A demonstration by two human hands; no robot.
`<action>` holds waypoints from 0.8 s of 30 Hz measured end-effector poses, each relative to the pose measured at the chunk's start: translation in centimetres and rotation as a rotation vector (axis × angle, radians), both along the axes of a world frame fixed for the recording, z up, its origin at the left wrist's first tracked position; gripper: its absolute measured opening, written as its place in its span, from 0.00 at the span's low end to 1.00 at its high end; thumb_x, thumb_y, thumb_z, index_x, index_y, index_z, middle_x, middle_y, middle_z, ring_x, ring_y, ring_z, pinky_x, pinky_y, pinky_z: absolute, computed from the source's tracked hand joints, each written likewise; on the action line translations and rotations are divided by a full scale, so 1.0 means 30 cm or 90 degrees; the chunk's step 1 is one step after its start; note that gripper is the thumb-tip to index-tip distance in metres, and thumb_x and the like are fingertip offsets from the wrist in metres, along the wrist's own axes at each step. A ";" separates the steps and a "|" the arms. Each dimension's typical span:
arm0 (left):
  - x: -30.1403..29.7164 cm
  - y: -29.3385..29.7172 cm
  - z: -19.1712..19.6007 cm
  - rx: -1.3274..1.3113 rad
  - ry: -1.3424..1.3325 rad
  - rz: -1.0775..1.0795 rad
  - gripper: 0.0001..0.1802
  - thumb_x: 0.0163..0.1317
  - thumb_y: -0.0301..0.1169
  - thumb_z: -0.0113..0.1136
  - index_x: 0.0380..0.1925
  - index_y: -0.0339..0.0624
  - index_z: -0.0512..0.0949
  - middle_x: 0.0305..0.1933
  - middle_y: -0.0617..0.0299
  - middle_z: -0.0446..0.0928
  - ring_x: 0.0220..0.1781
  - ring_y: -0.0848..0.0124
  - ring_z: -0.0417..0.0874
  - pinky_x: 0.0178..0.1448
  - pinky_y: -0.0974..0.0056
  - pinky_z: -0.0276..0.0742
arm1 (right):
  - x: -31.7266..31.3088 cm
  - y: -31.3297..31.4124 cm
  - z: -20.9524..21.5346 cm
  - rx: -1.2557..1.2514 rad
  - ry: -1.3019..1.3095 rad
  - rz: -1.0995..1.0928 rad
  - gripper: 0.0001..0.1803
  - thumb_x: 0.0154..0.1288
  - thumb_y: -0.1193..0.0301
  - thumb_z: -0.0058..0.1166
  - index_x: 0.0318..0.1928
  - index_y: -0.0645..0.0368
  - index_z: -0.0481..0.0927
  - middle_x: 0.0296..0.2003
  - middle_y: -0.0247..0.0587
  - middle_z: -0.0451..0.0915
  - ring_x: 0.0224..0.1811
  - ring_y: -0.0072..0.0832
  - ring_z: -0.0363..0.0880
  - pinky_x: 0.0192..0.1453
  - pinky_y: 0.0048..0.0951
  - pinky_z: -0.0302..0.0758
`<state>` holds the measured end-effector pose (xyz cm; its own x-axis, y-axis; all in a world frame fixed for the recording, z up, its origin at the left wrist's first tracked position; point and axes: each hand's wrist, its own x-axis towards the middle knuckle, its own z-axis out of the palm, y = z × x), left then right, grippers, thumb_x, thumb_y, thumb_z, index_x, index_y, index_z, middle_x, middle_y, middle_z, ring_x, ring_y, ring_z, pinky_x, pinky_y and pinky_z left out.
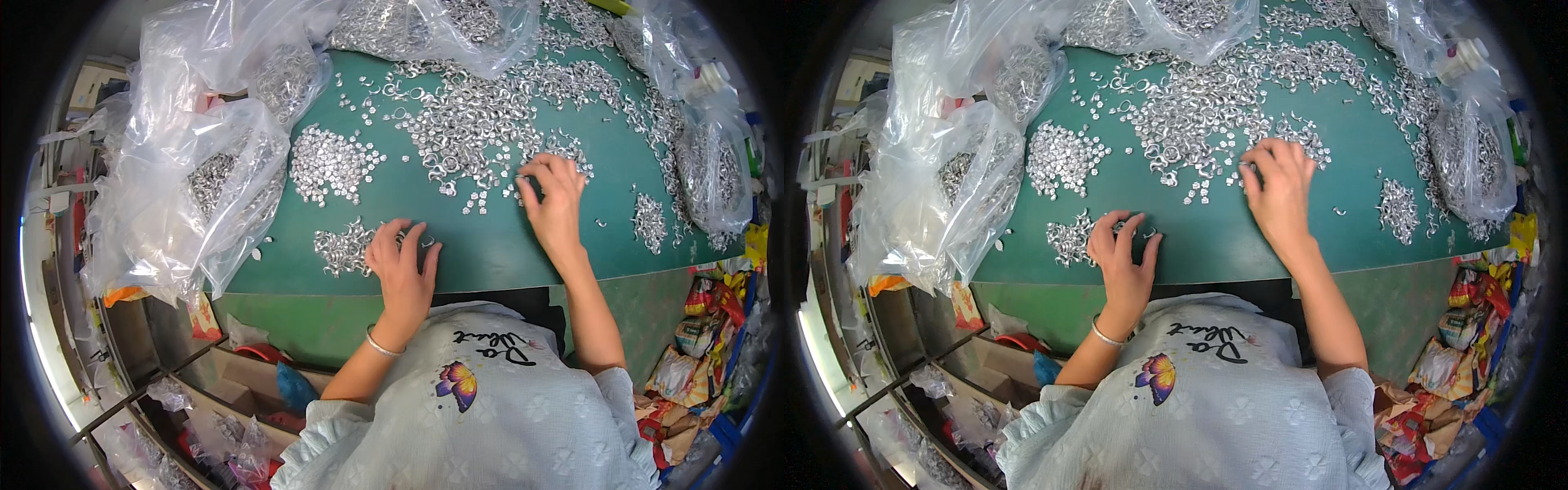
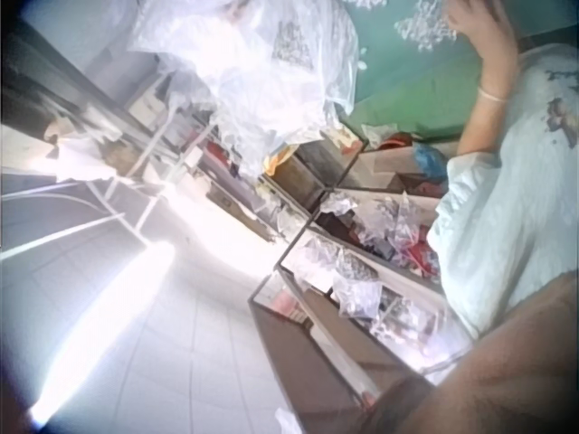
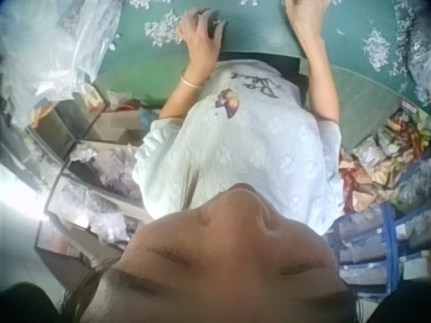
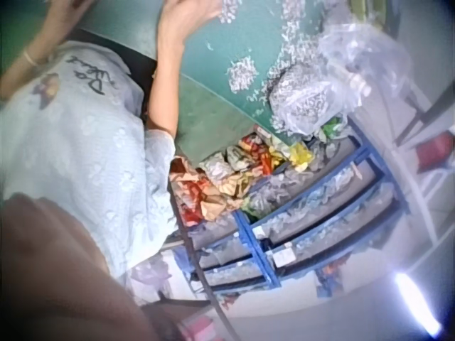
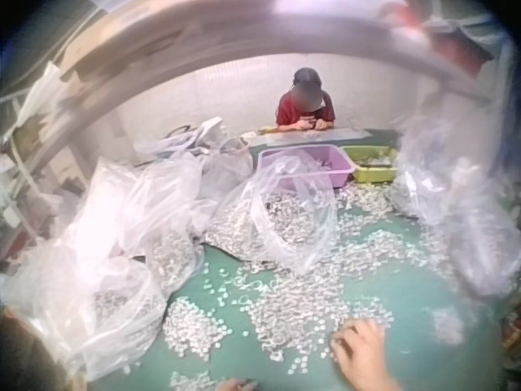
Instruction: The person sorts small metal decorative items by hand on a green workstation table, picking them up from a large pile and placing them into different plastic bags.
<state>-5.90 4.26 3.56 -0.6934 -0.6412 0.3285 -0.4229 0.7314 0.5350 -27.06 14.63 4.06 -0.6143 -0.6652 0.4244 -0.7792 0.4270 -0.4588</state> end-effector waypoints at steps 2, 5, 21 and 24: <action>0.015 0.001 0.001 0.007 -0.004 0.009 0.24 0.54 0.28 0.69 0.51 0.40 0.74 0.56 0.55 0.69 0.61 0.55 0.69 0.63 0.51 0.55 | 0.009 0.013 0.010 -0.042 -0.021 0.004 0.08 0.53 0.76 0.64 0.34 0.56 0.81 0.36 0.33 0.79 0.43 0.35 0.73 0.49 0.36 0.62; 0.029 0.003 0.004 0.025 -0.021 0.004 0.25 0.54 0.29 0.69 0.53 0.40 0.74 0.57 0.55 0.69 0.63 0.54 0.68 0.66 0.49 0.53 | 0.113 0.016 0.022 -0.054 -0.090 0.097 0.06 0.53 0.75 0.64 0.32 0.55 0.80 0.33 0.34 0.79 0.42 0.34 0.73 0.47 0.36 0.62; -0.013 -0.037 -0.047 0.011 0.016 -0.064 0.11 0.56 0.19 0.61 0.39 0.41 0.79 0.46 0.60 0.73 0.57 0.58 0.76 0.72 0.31 0.41 | -0.090 0.099 -0.055 0.201 0.044 -0.039 0.29 0.64 0.59 0.58 0.63 0.57 0.71 0.67 0.50 0.63 0.72 0.52 0.55 0.71 0.60 0.52; 0.011 -0.054 -0.049 0.001 0.006 -0.025 0.10 0.57 0.17 0.59 0.39 0.40 0.79 0.46 0.59 0.73 0.57 0.58 0.77 0.72 0.31 0.42 | 0.017 0.095 -0.024 0.195 0.022 0.071 0.29 0.63 0.60 0.59 0.62 0.56 0.72 0.68 0.46 0.63 0.73 0.49 0.54 0.73 0.61 0.49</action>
